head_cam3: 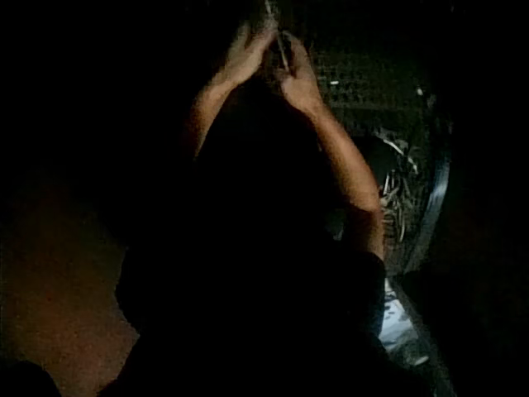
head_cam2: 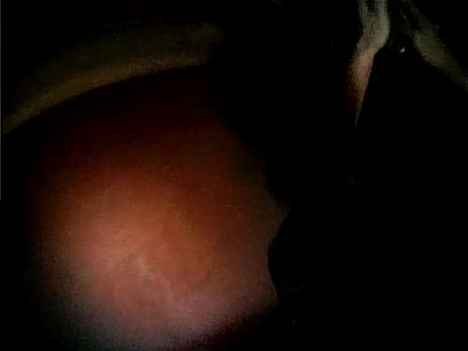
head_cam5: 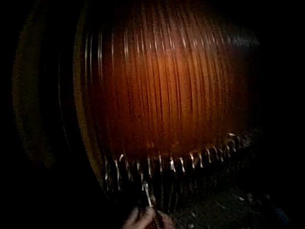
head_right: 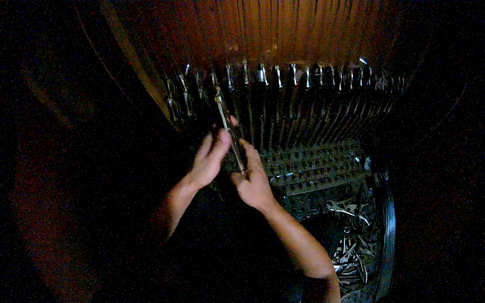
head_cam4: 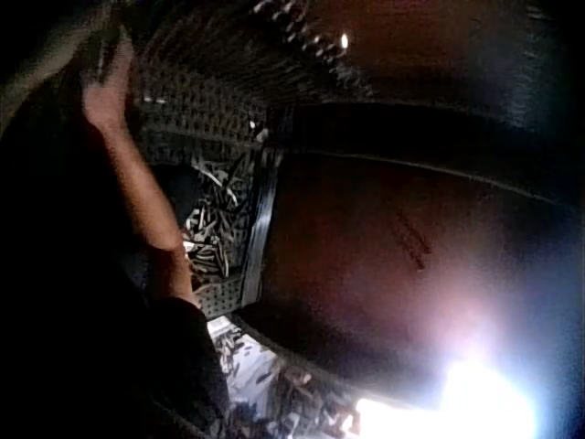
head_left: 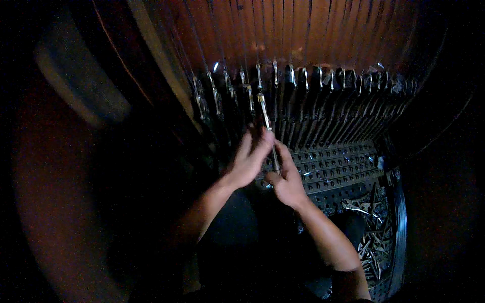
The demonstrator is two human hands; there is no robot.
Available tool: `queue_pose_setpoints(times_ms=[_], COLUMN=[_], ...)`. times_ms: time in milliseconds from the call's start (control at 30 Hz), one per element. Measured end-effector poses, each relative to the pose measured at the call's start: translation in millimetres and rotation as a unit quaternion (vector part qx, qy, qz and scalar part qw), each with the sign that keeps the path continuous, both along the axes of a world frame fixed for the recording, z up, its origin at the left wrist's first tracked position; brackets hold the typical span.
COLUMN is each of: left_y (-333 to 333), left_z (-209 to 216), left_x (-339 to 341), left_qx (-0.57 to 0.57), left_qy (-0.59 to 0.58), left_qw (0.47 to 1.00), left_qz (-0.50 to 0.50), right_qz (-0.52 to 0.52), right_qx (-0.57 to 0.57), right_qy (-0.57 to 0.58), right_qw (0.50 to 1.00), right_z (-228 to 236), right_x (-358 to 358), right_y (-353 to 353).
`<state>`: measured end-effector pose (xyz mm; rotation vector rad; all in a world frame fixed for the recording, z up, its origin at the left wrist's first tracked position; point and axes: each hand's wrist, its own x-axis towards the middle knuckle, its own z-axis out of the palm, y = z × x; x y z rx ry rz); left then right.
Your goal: The person organizes locking pliers by picking them up from a pile on the floor and hanging them on a wall-mounted rack. They adjust the pliers and place them in available slots, repeating the process for multiple tools.
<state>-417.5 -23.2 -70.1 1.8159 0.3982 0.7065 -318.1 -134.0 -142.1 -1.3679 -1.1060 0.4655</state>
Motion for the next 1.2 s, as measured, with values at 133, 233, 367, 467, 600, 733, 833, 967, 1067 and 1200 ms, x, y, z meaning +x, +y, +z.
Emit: queue_pose_setpoints(times_ms=[133, 233, 367, 467, 600, 733, 833, 967, 1067, 1200], left_y=[29, 48, 46, 46, 52, 59, 54, 57, 60, 66], left_z=[18, 27, 35, 33, 34, 34, 44, 47, 48, 46], left_x=[15, 24, 23, 25, 26, 39, 43, 49, 56, 64], left_qx=[0.064, 0.143, 0.132, 0.136, 0.136, 0.198, 0.211, 0.2, 0.191, 0.205], left_qy=[-0.166, -0.155, -0.123, -0.127, -0.127, -0.135, -0.097, -0.054, -0.051, -0.064], left_qw=[0.971, 0.963, 0.974, 0.975, 0.975, 0.958, 0.958, 0.967, 0.97, 0.966], left_qz=[0.157, 0.169, 0.134, 0.126, 0.125, 0.159, 0.168, 0.15, 0.142, 0.143], right_qz=[0.095, 0.147, 0.181, 0.204, 0.218, 0.176, 0.143, 0.125, 0.12, 0.1], right_qx=[-0.041, -0.056, -0.013, -0.03, -0.015, 0.0, -0.029, -0.001, 0.004, 0.005], right_qy=[0.205, 0.27, 0.244, 0.271, 0.262, 0.206, 0.163, 0.211, 0.207, 0.199], right_qw=[0.973, 0.95, 0.953, 0.94, 0.94, 0.963, 0.976, 0.969, 0.971, 0.975], right_z=[17, 8, 4, 5, -7, -14, -31, -28, -23, -33], right_x=[1, 6, 7, 10, 14, 17, 26, 21, 21, 26], right_y=[-10, -13, -13, -14, -10, -9, -3, -3, -2, 6])
